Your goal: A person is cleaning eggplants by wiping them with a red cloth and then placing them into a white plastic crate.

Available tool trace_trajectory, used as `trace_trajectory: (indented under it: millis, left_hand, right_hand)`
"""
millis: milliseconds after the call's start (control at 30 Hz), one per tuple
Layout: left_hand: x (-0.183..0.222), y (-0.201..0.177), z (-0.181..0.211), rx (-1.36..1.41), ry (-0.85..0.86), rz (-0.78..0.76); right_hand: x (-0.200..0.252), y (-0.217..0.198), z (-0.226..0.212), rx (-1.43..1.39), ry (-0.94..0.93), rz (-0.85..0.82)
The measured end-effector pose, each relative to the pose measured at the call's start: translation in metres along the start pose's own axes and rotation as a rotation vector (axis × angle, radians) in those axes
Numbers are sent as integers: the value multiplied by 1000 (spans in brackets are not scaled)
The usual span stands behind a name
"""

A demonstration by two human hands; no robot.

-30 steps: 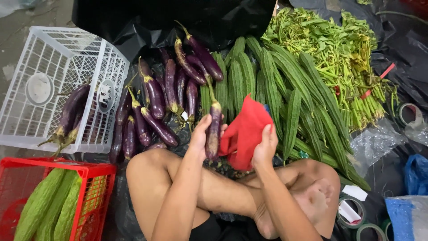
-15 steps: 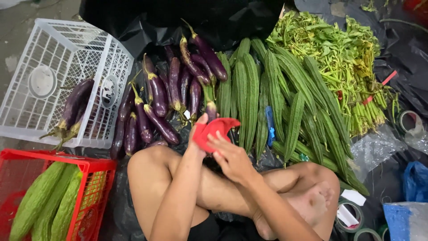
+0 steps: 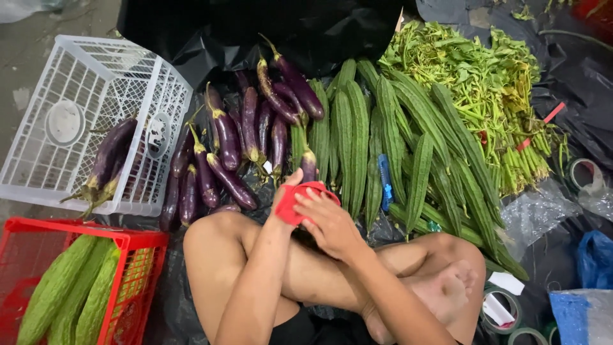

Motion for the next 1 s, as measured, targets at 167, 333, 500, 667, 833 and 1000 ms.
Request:
trace_trajectory:
  millis: [167, 333, 500, 667, 833, 1000]
  left_hand:
    - [16, 18, 6, -178, 82, 152]
    - [50, 63, 17, -361, 99, 243]
    - [43, 55, 22, -416, 151, 348]
    - [28, 14, 33, -108, 245, 394]
    - [46, 50, 45, -26, 245, 331]
    - [51, 75, 44, -66, 214, 223]
  right_hand:
    - [-6, -15, 21, -49, 131, 65]
    - [-7, -30, 37, -182, 281, 178]
    - [20, -20, 78, -347, 407, 292]
    - [-1, -19, 14, -529, 284, 151]
    - [8, -17, 17, -561, 327, 172]
    - [6, -26, 24, -595, 355, 251]
Point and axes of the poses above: each hand's wrist, its own x-axis away from the middle knuckle, its own y-axis out of the palm, z = x × y, the point moved 6 cm from there along -x, towards the middle knuckle, and after that the axes turned 14 degrees about -x, right-handed, at the moved point
